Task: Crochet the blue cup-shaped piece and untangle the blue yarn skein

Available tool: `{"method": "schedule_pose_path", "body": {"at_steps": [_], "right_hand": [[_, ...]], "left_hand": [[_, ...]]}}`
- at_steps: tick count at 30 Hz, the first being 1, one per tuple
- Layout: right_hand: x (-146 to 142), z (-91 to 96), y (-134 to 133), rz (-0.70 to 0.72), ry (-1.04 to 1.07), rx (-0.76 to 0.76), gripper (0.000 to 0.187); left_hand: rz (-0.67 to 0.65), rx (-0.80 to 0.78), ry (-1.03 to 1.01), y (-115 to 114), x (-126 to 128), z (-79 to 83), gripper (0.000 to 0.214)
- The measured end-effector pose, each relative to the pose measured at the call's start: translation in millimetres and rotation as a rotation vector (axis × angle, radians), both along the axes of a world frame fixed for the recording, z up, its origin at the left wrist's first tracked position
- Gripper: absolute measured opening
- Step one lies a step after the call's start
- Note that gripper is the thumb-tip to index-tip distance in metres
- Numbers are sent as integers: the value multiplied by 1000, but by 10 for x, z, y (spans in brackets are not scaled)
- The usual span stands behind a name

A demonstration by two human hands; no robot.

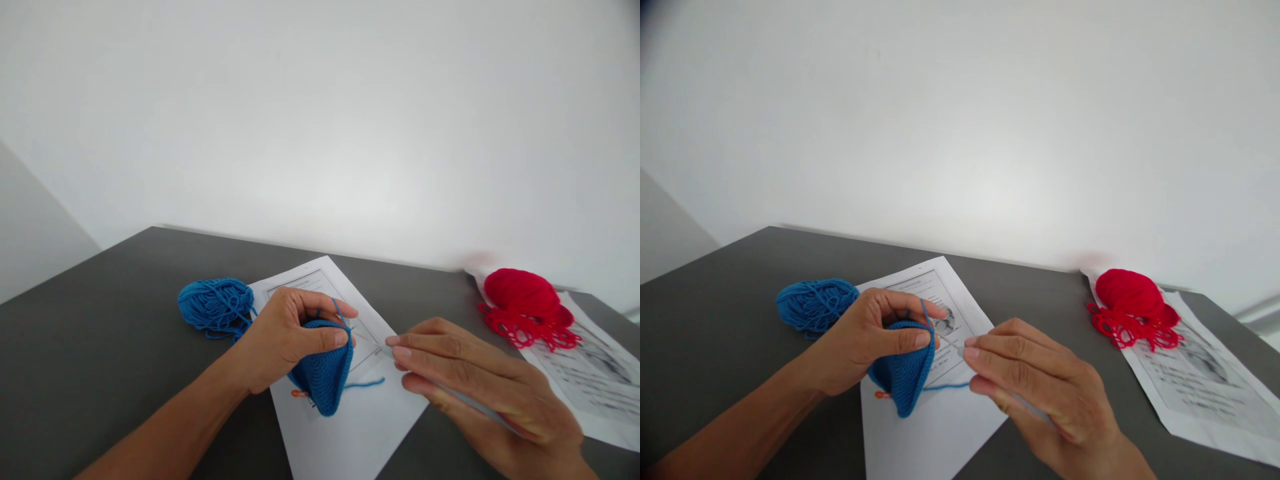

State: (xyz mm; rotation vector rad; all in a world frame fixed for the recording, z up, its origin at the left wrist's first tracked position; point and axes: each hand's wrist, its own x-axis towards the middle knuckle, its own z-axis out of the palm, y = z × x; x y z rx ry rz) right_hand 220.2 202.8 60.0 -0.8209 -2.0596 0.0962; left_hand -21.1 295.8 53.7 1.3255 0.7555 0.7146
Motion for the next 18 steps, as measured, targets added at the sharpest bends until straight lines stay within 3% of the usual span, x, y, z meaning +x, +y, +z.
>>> {"method": "schedule_pose_path", "body": {"at_steps": [6, 13, 18], "right_hand": [[-3, 36, -3, 19, 7, -51, 47], [-49, 24, 6, 46, 146, -160, 41], [-39, 29, 5, 39, 126, -145, 42]], "left_hand": [[-55, 73, 101, 27, -27, 61, 27], [-101, 54, 75, 22, -35, 71, 25], [-106, 29, 74, 22, -31, 79, 21]]}}
